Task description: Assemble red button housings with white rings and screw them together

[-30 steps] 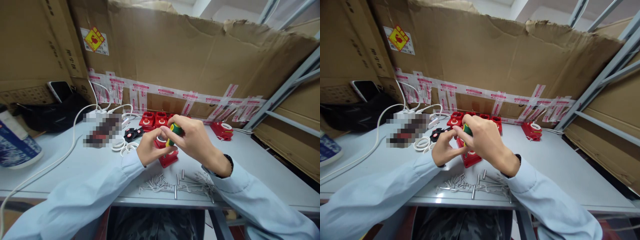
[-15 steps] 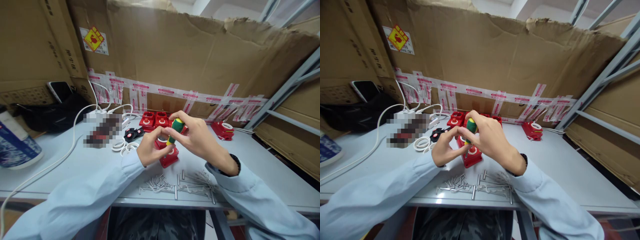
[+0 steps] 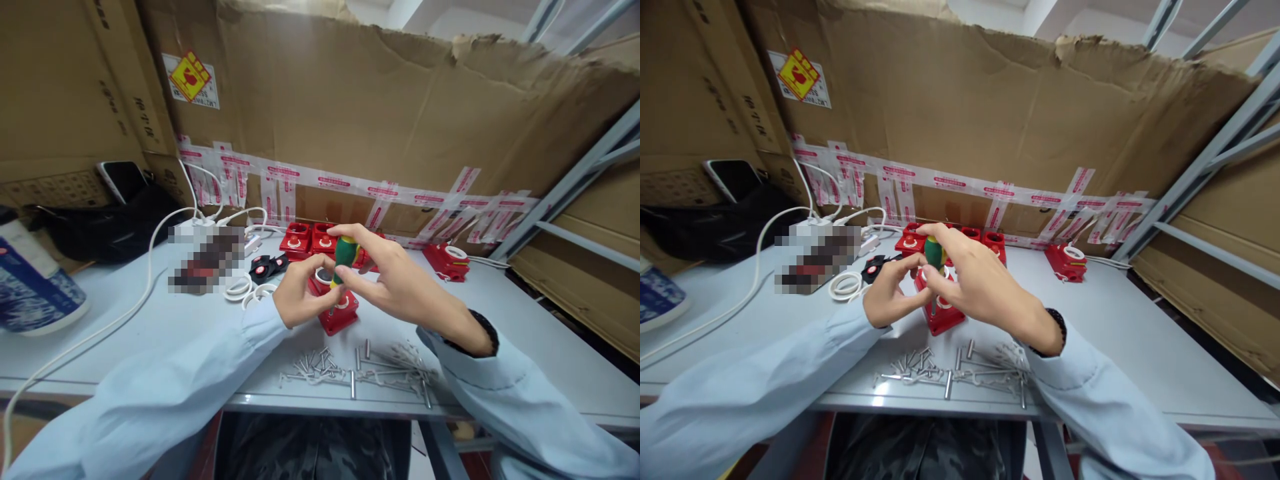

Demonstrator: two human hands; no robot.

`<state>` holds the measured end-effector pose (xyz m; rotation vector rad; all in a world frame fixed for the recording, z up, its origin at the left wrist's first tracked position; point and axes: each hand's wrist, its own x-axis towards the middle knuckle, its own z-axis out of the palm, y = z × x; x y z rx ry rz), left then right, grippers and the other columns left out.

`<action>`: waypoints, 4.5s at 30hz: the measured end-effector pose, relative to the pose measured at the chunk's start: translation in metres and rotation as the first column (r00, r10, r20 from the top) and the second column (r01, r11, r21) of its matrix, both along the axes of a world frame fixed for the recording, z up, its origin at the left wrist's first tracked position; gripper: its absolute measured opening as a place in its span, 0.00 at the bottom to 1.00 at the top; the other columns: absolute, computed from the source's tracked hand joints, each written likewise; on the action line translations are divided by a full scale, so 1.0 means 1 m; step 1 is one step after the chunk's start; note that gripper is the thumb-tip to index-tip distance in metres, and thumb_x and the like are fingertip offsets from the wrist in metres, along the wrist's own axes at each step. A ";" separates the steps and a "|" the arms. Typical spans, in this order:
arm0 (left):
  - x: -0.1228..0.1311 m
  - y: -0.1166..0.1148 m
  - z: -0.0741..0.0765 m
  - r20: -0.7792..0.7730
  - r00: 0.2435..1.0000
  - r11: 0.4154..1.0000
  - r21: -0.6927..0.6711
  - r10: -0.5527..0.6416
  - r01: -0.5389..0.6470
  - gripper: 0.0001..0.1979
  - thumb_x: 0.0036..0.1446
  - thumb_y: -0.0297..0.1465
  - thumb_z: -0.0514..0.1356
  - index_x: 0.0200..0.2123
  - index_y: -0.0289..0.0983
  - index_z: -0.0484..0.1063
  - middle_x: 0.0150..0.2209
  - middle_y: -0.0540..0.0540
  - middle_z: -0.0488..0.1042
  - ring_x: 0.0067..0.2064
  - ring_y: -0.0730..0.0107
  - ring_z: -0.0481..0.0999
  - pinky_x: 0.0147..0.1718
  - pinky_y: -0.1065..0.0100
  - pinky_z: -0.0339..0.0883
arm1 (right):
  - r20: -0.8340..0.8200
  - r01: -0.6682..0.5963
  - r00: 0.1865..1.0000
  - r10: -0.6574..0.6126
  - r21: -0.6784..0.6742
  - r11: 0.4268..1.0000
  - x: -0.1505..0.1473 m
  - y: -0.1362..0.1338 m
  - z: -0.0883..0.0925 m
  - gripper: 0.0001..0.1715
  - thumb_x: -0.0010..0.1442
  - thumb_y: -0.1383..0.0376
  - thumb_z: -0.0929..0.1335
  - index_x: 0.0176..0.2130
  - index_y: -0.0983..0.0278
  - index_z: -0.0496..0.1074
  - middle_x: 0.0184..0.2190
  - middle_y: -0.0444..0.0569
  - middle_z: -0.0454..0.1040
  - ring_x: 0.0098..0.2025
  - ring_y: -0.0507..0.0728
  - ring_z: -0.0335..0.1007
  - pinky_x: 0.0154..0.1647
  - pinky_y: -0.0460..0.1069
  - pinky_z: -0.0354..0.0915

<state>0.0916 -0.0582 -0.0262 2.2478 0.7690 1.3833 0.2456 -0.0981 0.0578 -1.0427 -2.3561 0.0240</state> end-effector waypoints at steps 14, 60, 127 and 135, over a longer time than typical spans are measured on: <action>0.000 0.000 -0.002 0.082 0.988 0.987 -0.081 -0.132 0.139 0.09 0.51 0.29 0.62 0.34 0.36 0.63 0.30 0.51 0.70 0.30 0.75 0.69 0.29 0.73 0.63 | -0.022 -0.015 1.000 0.014 -0.064 0.998 0.004 -0.002 0.003 0.17 0.59 0.66 0.64 0.49 0.63 0.60 0.40 0.46 0.72 0.36 0.50 0.68 0.37 0.45 0.60; -0.011 0.040 -0.030 -0.583 0.812 0.996 0.053 -0.023 0.066 0.49 0.34 0.54 0.65 0.58 0.39 0.55 0.57 0.34 0.60 0.55 0.43 0.60 0.48 0.47 0.58 | 0.167 0.393 0.898 -0.407 0.111 0.913 -0.014 0.002 0.005 0.18 0.58 0.53 0.63 0.34 0.66 0.65 0.20 0.46 0.69 0.20 0.51 0.60 0.22 0.46 0.49; -0.017 0.047 -0.036 -0.494 0.869 0.999 -0.017 0.033 -0.048 0.27 0.51 0.30 0.55 0.55 0.34 0.54 0.50 0.38 0.67 0.50 0.57 0.68 0.47 0.57 0.64 | 0.240 0.320 0.931 -0.274 -0.178 0.931 0.041 0.026 -0.077 0.37 0.45 0.51 0.70 0.50 0.64 0.60 0.29 0.47 0.73 0.28 0.56 0.67 0.27 0.48 0.56; -0.014 0.037 -0.027 -0.675 0.737 0.999 0.049 0.037 -0.005 0.38 0.47 0.38 0.62 0.60 0.45 0.48 0.60 0.41 0.54 0.58 0.51 0.57 0.46 0.49 0.60 | 0.033 0.121 0.993 -0.116 -0.227 0.966 0.044 0.031 -0.070 0.22 0.50 0.56 0.69 0.43 0.64 0.65 0.38 0.49 0.73 0.36 0.54 0.67 0.37 0.47 0.60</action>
